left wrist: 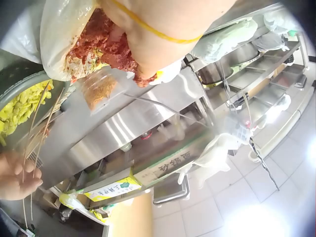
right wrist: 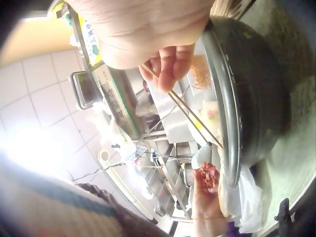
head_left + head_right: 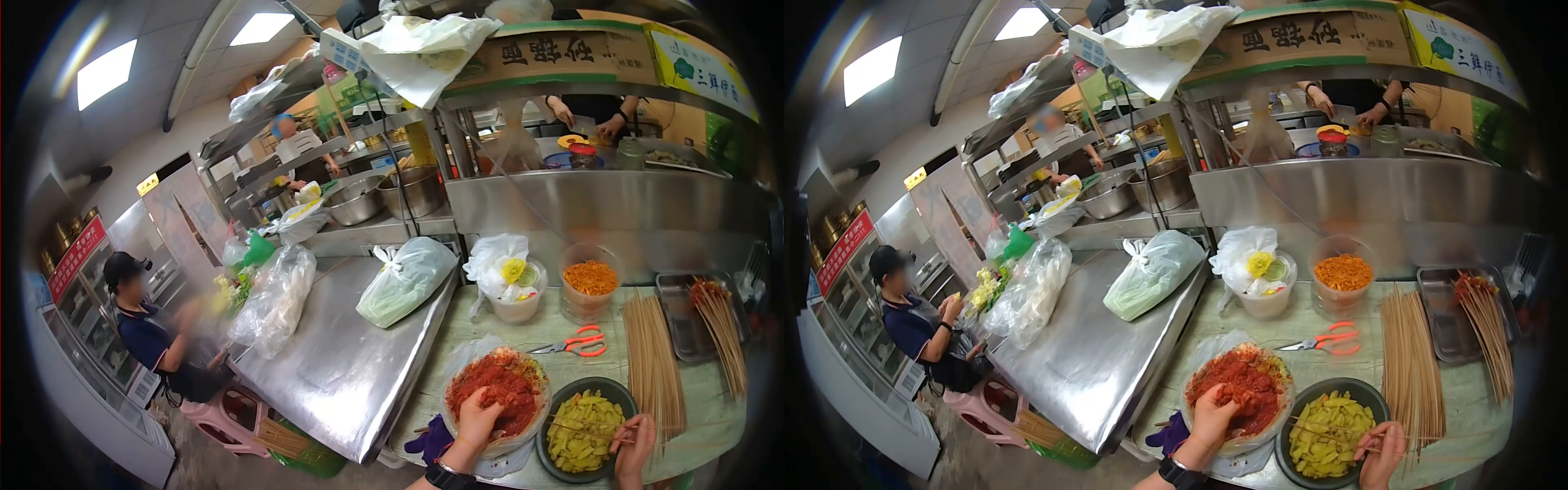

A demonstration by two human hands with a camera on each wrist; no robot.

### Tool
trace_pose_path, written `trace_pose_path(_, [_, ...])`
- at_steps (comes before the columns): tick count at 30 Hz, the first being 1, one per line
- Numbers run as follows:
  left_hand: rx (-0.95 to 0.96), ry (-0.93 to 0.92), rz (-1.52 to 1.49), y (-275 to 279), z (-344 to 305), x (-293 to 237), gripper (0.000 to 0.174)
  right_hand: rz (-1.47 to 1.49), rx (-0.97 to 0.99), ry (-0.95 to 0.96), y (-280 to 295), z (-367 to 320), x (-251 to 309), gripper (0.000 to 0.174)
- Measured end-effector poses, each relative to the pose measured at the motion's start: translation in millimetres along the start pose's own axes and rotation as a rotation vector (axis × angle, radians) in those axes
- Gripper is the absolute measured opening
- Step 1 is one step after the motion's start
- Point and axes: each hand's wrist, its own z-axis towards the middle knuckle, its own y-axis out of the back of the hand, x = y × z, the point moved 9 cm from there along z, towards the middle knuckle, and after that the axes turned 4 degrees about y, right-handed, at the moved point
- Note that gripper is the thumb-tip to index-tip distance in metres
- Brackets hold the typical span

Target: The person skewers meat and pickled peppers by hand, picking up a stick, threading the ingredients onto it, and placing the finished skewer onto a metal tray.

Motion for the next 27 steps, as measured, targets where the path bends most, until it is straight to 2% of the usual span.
trace_pose_path(3, [-0.003,0.129,0.019,-6,-8,0,0.018,0.002,-0.023,0.02,-3,-1,8,0.032])
trace_pose_path(8, [-0.006,0.111,0.085,-1,-8,2,0.018,-0.061,0.066,0.0,-12,-1,6,0.033])
trace_pose_path(11, [-0.021,0.216,0.079,-2,-11,6,0.017,-0.098,0.093,-0.005,-14,-1,8,0.033])
trace_pose_path(13, [-0.003,0.147,0.031,-4,-10,2,0.016,-0.108,0.084,-0.01,-18,0,9,0.033])
trace_pose_path(16, [0.035,0.176,0.008,-9,-10,1,0.016,-0.081,-0.01,-0.001,-10,-3,14,0.034])
trace_pose_path(19, [0.062,0.149,0.022,-9,-6,5,0.015,-0.086,0.065,-0.026,-18,-1,9,0.034])
trace_pose_path(20, [0.087,0.076,-0.008,-9,-3,8,0.016,-0.106,0.052,-0.032,-12,-1,5,0.034])
trace_pose_path(21, [0.1,0.088,0.0,-8,-2,9,0.017,-0.129,0.05,-0.042,-8,0,2,0.034])
trace_pose_path(23, [0.005,0.057,0.231,10,2,21,0.018,-0.13,0.084,-0.035,-14,0,8,0.033])
trace_pose_path(24, [0.069,0.131,-0.041,0,0,20,0.024,-0.138,0.113,-0.048,-20,-3,18,0.033])
trace_pose_path(27, [0.068,-0.005,0.013,5,5,24,0.026,-0.143,0.151,-0.071,-24,-3,21,0.034])
